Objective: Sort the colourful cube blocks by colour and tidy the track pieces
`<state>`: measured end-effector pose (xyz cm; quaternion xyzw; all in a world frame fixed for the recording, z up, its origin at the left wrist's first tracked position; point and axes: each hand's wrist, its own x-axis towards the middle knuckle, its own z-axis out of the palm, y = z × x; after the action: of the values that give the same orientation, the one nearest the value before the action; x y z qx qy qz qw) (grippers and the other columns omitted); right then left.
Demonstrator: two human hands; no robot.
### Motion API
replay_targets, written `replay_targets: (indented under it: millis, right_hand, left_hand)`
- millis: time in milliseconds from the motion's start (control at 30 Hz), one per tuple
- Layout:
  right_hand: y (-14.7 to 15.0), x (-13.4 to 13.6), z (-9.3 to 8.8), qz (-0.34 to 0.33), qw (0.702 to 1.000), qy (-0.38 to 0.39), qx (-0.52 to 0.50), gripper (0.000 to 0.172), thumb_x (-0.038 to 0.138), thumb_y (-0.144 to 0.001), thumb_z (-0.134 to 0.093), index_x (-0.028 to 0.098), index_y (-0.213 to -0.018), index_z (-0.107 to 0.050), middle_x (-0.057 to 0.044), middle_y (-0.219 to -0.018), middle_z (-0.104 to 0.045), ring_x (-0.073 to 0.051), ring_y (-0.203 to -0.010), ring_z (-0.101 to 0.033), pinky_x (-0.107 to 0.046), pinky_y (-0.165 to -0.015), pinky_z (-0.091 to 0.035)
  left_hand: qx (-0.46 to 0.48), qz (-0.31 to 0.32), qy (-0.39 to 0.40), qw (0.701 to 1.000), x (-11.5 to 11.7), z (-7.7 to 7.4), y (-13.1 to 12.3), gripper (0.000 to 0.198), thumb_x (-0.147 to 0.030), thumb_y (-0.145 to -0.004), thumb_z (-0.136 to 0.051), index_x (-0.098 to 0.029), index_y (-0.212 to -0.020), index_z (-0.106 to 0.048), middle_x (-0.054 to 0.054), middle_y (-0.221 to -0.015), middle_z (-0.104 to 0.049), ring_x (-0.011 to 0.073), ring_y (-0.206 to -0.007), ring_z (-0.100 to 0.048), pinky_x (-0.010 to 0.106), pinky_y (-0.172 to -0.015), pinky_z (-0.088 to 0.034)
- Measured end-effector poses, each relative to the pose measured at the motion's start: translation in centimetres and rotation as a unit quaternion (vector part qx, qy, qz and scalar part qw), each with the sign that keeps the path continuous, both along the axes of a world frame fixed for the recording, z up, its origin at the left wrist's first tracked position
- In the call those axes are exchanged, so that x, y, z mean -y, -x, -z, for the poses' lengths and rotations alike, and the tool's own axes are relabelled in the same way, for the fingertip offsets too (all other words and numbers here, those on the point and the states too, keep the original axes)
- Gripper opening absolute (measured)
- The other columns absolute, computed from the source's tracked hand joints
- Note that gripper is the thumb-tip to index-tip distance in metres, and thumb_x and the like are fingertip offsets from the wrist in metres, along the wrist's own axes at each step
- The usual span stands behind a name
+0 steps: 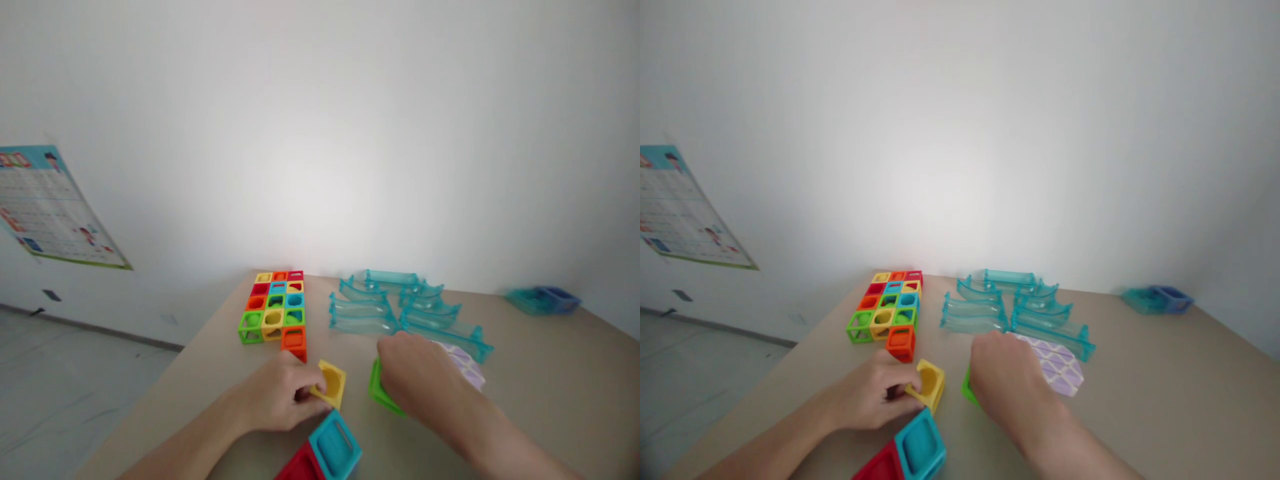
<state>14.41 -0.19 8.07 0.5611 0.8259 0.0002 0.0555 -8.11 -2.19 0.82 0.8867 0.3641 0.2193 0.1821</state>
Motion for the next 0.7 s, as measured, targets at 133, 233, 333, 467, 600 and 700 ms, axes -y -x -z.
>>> replay_targets:
  millis: [133,233,333,467,600,700]
  right_hand:
    - [-0.4,1.0,-2.4,-0.072,0.996,0.023,-0.051,0.029,0.001,-0.073,-0.048,0.015,-0.082,-0.071,-0.014,-0.085,-0.071,-0.028,-0.083,-0.069,-0.036,-0.073,-0.05]
    - [0.3,2.3,-2.9,-0.295,0.925,0.135,-0.197,0.023,0.006,-0.072,-0.055,0.018,-0.083,-0.07,-0.007,-0.099,-0.07,-0.02,-0.099,-0.063,-0.027,-0.09,-0.044]
    - [1.6,2.7,-1.5,-0.441,0.838,0.195,-0.254,0.012,0.011,-0.076,-0.06,0.018,-0.078,-0.07,-0.005,-0.106,-0.068,-0.018,-0.109,-0.057,-0.025,-0.103,-0.034]
    - [3.1,1.7,2.2,-0.483,0.801,0.201,-0.29,0.008,0.015,-0.08,-0.06,0.014,-0.08,-0.068,-0.007,-0.092,-0.069,-0.016,-0.096,-0.06,-0.022,-0.091,-0.041]
    - [3.9,1.3,5.1,-0.457,0.802,0.193,-0.333,0.011,0.016,-0.078,-0.057,0.016,-0.069,-0.063,-0.001,-0.067,-0.061,-0.013,-0.07,-0.056,-0.021,-0.072,-0.043]
    - [3.8,1.6,5.9,-0.38,0.823,0.221,-0.359,0.005,0.018,-0.075,-0.059,0.017,-0.072,-0.063,0.001,-0.069,-0.06,-0.011,-0.065,-0.053,-0.019,-0.065,-0.041]
  left_hand:
    - [0.024,-0.029,0.021,0.999,-0.1,0.4,-0.3,0.021,-0.037,-0.087,-0.058,-0.017,-0.082,-0.063,-0.004,-0.054,-0.054,0.0081,-0.048,-0.047,0.02,-0.049,-0.032]
    - [0.036,-0.03,0.038,0.998,-0.1,0.7,-0.7,0.012,-0.026,-0.087,-0.055,-0.018,-0.079,-0.059,-0.004,-0.056,-0.053,0.0082,-0.05,-0.048,0.02,-0.05,-0.032]
    - [0.04,-0.014,0.042,0.998,-0.2,1.0,-0.6,0.01,-0.019,-0.084,-0.053,-0.018,-0.075,-0.055,-0.003,-0.059,-0.054,0.0095,-0.053,-0.049,0.02,-0.051,-0.033]
    - [0.03,-0.01,-0.007,0.999,-0.4,1.1,0.0,0.009,-0.017,-0.085,-0.049,-0.019,-0.088,-0.057,0.0,-0.068,-0.062,0.0123,-0.06,-0.055,0.022,-0.055,-0.037]
    - [0.03,-0.029,-0.105,0.994,-0.4,0.3,0.7,0.013,-0.016,-0.087,-0.046,-0.018,-0.086,-0.059,0.002,-0.065,-0.062,0.0125,-0.058,-0.056,0.023,-0.053,-0.036]
    - [0.073,-0.101,-0.158,0.98,-0.5,-1.0,1.7,0.013,-0.02,-0.089,-0.05,-0.018,-0.08,-0.059,0.0,-0.061,-0.061,0.0105,-0.053,-0.053,0.021,-0.053,-0.036]
